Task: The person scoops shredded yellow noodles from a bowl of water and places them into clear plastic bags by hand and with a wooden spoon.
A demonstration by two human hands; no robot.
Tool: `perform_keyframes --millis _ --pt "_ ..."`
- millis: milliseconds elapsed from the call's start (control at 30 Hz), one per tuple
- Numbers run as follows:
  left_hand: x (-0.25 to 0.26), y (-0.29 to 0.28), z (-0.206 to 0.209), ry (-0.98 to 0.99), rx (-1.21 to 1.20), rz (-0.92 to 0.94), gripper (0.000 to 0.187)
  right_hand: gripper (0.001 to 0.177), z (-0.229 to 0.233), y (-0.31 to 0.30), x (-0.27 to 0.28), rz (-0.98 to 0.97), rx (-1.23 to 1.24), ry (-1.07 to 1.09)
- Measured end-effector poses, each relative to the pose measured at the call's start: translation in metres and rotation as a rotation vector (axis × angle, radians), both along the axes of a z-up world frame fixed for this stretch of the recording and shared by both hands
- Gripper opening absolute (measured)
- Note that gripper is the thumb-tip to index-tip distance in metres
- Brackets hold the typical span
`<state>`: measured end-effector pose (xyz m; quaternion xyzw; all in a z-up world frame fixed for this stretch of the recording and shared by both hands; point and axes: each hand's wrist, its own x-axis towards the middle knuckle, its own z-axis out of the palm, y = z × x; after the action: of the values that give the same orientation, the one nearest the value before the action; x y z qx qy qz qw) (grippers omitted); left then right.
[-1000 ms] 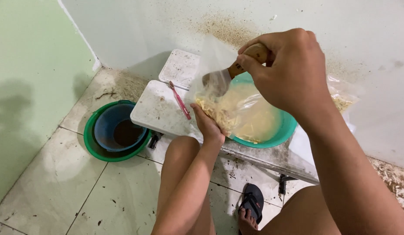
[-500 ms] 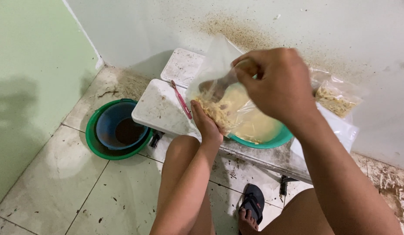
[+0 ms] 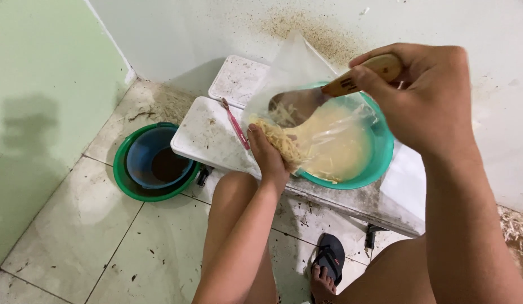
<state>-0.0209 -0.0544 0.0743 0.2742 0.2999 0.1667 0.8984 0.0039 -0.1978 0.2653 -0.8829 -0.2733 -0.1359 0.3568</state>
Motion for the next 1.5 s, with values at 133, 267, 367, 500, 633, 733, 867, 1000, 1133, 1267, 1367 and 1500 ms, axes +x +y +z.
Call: perform_keyframes --millis 133,267,367,500,633,733,867,1000,1133,1267,1367,1500 --pt "0.004 0.001 -0.011 0.040 0.110 0.007 0.101 0.009 -0.011 -0.006 0.009 0.006 0.035 -0.027" --pt "0.007 -0.004 -0.020 0.006 0.187 0.006 0.097 0.009 -0.015 -0.006 0.008 -0.011 0.020 0.016" --pt "0.005 -0.004 -0.018 -0.008 0.156 0.023 0.097 0.006 -0.012 -0.011 0.008 -0.034 0.111 0.052" --pt "0.010 -0.003 -0.024 0.013 0.150 0.025 0.095 0.006 -0.014 -0.017 0.013 -0.098 0.144 0.085" --pt "0.008 -0.004 -0.016 0.052 0.185 0.014 0.096 0.006 -0.027 -0.004 0.018 -0.064 0.145 0.140" --pt "0.008 -0.004 -0.017 0.054 0.172 0.023 0.098 0.010 -0.032 0.001 0.017 -0.094 0.101 0.163" --pt "0.006 -0.002 -0.011 0.068 0.094 0.013 0.093 0.008 -0.028 -0.009 0.018 -0.054 0.153 0.123" --pt "0.011 0.001 -0.018 0.059 0.104 0.026 0.091 0.007 -0.017 -0.019 0.014 -0.137 0.160 0.122" --pt "0.012 0.005 -0.020 0.033 0.128 0.066 0.094 0.005 -0.026 -0.049 0.027 -0.145 0.229 0.120" --pt "0.014 0.012 -0.023 0.136 0.316 0.049 0.092 0.006 -0.048 -0.108 0.066 -0.258 0.425 0.219" --pt "0.019 0.020 -0.032 0.065 0.356 0.116 0.088 0.010 -0.072 -0.158 0.093 -0.297 0.515 0.219" --pt "0.013 0.029 -0.018 0.167 0.324 0.088 0.092 0.019 -0.097 -0.195 0.111 -0.427 0.786 0.393"
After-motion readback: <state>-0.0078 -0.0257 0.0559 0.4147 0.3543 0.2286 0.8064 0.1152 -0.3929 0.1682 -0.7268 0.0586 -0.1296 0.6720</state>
